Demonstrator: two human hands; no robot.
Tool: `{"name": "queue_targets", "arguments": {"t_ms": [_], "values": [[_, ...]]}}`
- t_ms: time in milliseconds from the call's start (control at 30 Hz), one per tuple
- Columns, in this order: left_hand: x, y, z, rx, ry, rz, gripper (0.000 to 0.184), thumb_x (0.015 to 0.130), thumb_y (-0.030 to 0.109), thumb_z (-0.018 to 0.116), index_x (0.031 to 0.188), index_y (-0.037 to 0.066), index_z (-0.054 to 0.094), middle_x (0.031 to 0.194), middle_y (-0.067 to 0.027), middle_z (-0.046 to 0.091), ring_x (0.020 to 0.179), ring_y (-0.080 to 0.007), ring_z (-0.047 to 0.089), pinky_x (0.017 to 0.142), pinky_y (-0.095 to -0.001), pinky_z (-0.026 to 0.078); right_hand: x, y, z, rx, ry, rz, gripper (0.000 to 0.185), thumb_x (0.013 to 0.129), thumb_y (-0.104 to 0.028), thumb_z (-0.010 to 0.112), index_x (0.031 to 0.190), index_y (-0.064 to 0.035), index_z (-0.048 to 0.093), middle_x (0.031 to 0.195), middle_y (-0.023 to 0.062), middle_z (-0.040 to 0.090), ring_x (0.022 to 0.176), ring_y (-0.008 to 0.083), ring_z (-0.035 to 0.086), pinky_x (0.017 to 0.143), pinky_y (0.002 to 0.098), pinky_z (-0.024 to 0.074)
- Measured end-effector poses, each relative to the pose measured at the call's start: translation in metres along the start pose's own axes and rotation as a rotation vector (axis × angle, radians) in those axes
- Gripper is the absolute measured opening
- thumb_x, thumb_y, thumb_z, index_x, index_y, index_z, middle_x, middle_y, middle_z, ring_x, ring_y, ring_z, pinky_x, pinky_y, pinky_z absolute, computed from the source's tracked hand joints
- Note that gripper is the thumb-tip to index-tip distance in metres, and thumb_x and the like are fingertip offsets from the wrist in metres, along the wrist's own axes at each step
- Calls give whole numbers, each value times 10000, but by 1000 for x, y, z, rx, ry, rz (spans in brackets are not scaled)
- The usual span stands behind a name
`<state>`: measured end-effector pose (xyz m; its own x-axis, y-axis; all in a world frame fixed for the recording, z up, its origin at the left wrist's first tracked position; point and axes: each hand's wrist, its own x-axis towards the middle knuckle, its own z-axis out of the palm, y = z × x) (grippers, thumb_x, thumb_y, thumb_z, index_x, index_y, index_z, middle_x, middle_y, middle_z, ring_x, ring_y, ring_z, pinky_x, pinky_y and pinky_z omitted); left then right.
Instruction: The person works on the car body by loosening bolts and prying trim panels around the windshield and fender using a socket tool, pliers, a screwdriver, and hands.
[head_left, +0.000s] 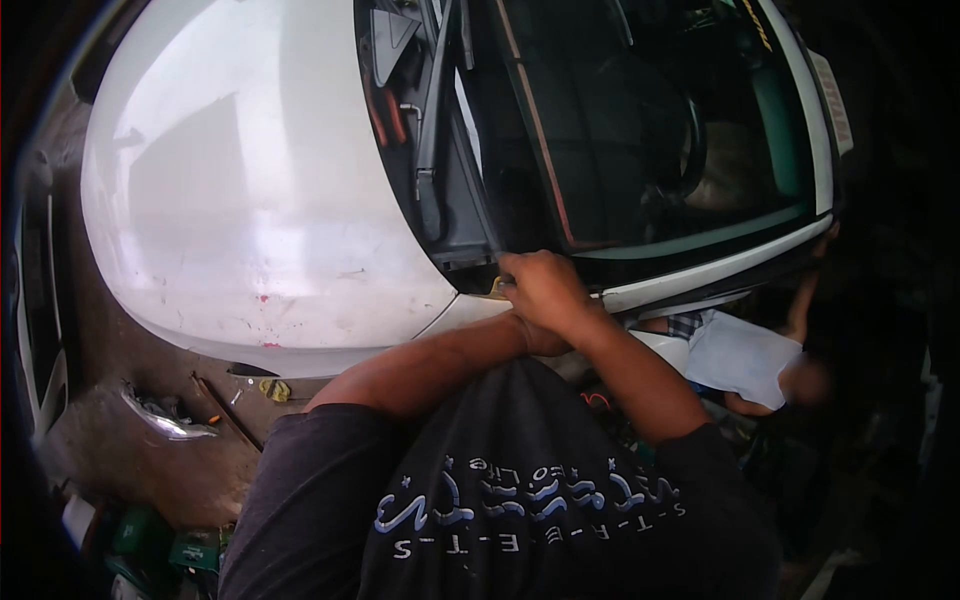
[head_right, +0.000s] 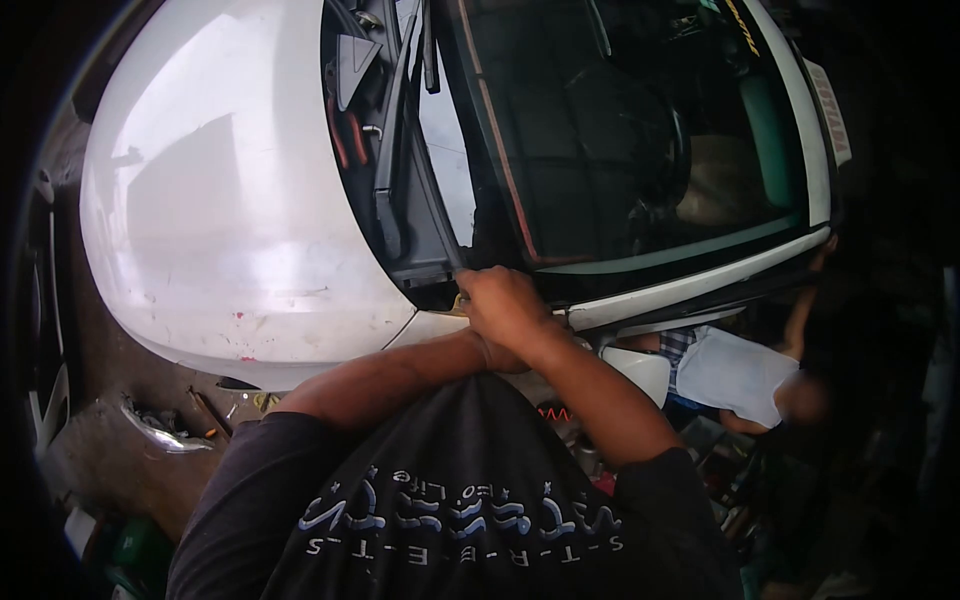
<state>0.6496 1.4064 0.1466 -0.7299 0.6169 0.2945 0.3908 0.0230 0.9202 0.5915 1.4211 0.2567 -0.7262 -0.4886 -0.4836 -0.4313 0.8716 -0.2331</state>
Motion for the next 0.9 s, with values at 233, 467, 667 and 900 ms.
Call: {"name": "queue_targets", "arguments": {"t_ms": [233,467,667,900], "values": [[0,3,4,-20,-20,-13,386,1054,286,551,1375,107,669,1368,-132,676,1316,-283,607,1146,-468,437,6,-16,-11,-184,-79,2,188,897,-85,617,1019,-5,736,1006,248,760,994,437,746,891,530,590],[-3,5,2,-31,-40,-25,388,1055,295,553,1376,109,666,1369,-130,676,1315,-283,606,1148,-469,431,5,-19,-15,-188,-100,10,197,928,-150,642,1023,-13,747,1005,239,766,984,428,752,880,519,597],[-2,5,1,-44,-52,-30,390,1056,303,556,1377,111,664,1370,-129,675,1314,-283,605,1149,-469,426,4,-15,-10,-226,-80,-12,255,974,-250,682,1042,-17,759,983,229,770,964,417,760,871,509,601],[1,1,-1,-51,-61,-43,392,1056,311,559,1379,113,661,1370,-127,674,1313,-283,604,1151,-470,421,6,-9,-11,-239,-105,-17,322,1012,-323,675,968,-26,794,953,222,775,943,406,766,859,500,604]]}}
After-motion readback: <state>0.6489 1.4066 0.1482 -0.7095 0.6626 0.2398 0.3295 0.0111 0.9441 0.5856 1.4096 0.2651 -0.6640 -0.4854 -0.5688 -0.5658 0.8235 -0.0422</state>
